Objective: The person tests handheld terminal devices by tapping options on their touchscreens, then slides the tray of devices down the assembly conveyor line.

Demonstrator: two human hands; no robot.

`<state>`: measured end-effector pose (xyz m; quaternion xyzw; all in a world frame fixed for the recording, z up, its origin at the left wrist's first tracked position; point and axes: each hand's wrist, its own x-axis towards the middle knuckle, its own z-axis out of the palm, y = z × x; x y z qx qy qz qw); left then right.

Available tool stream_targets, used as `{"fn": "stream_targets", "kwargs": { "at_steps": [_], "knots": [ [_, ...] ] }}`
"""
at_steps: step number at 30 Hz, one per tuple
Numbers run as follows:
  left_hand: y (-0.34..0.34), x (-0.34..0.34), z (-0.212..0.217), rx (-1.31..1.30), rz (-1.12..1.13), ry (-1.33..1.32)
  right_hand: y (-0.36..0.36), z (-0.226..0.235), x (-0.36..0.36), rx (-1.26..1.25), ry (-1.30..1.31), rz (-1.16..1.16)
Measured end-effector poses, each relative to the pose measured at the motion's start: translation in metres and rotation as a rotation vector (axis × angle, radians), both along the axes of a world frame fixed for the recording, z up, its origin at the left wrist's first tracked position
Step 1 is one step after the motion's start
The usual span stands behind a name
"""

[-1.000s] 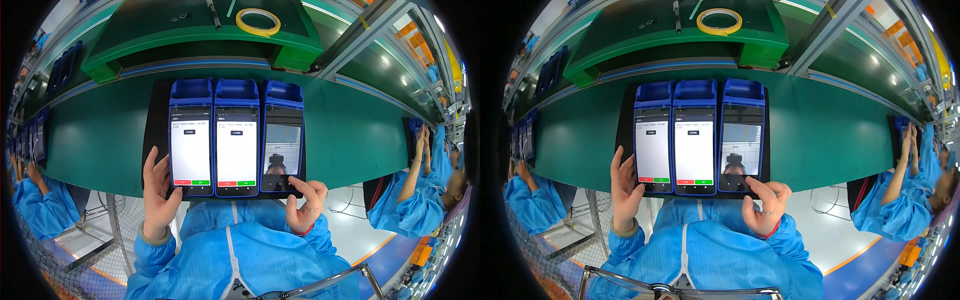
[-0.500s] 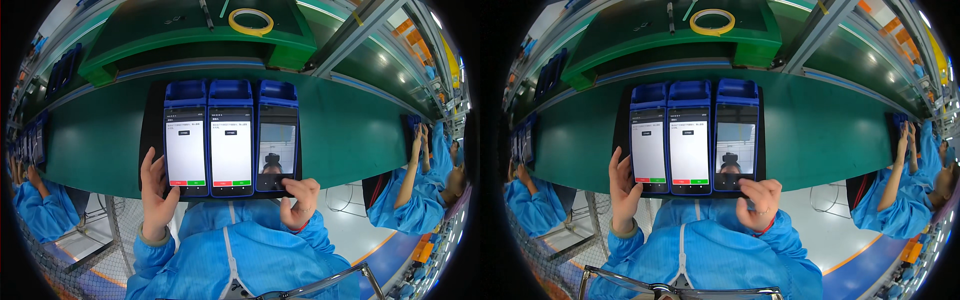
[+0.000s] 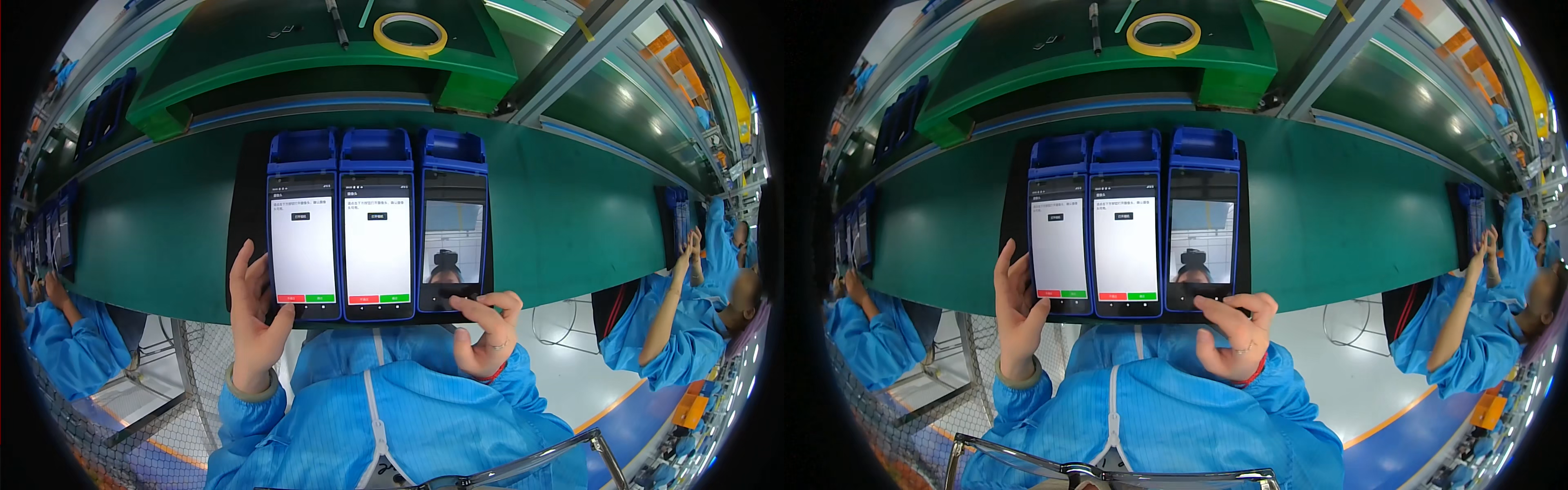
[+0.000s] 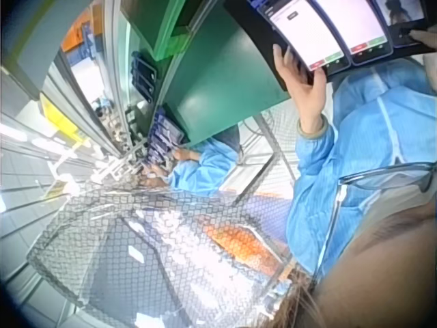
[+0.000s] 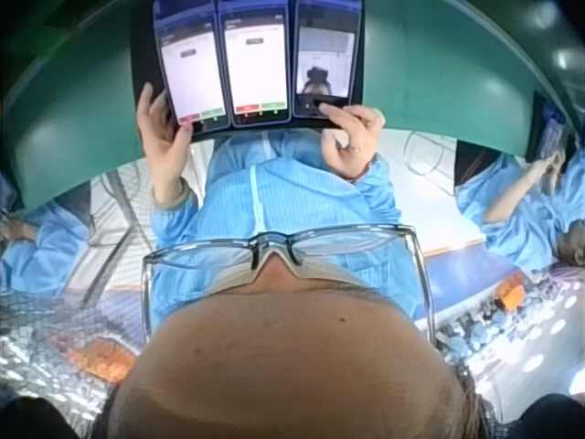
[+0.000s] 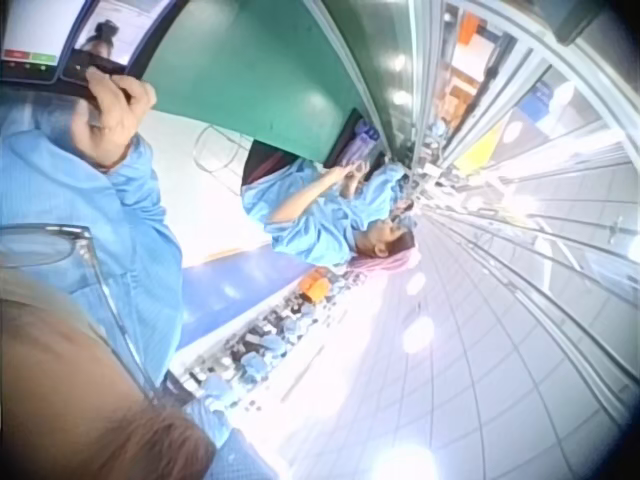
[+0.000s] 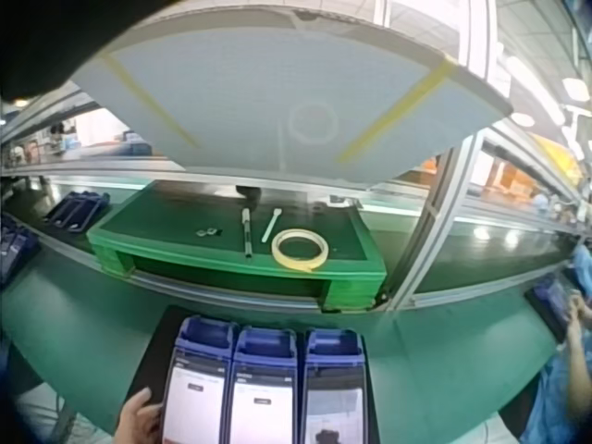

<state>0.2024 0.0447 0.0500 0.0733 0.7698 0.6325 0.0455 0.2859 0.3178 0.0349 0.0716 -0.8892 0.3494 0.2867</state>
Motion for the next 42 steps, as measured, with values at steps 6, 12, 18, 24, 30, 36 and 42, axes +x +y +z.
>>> {"fn": "stream_targets", "kwargs": {
  "at_steps": [6, 12, 18, 24, 30, 36, 42],
  "knots": [
    [0.0, -0.001, 0.0, -0.039, 0.007, 0.017, 0.011, -0.007, 0.002, -0.093, 0.011, -0.041],
    [0.002, 0.0, 0.0, -0.033, 0.031, -0.004, 0.013, -0.008, 0.001, -0.072, 0.016, -0.078],
    [0.003, 0.001, 0.0, 0.004, 0.022, 0.004, 0.013, -0.007, 0.002, -0.068, -0.014, -0.086],
    [0.003, 0.0, 0.001, -0.012, 0.028, 0.008, 0.008, -0.004, 0.0, -0.072, -0.025, -0.106],
    [0.004, 0.0, 0.002, -0.01, 0.037, 0.003, 0.0, 0.007, -0.002, 0.015, -0.045, -0.067],
    [0.007, 0.001, 0.002, -0.001, 0.048, 0.0, -0.033, 0.019, -0.022, 0.208, -0.003, 0.101],
    [0.016, 0.002, -0.006, -0.139, 0.115, 0.099, -0.021, 0.028, -0.016, 0.067, -0.128, 0.017]
  ]
}}
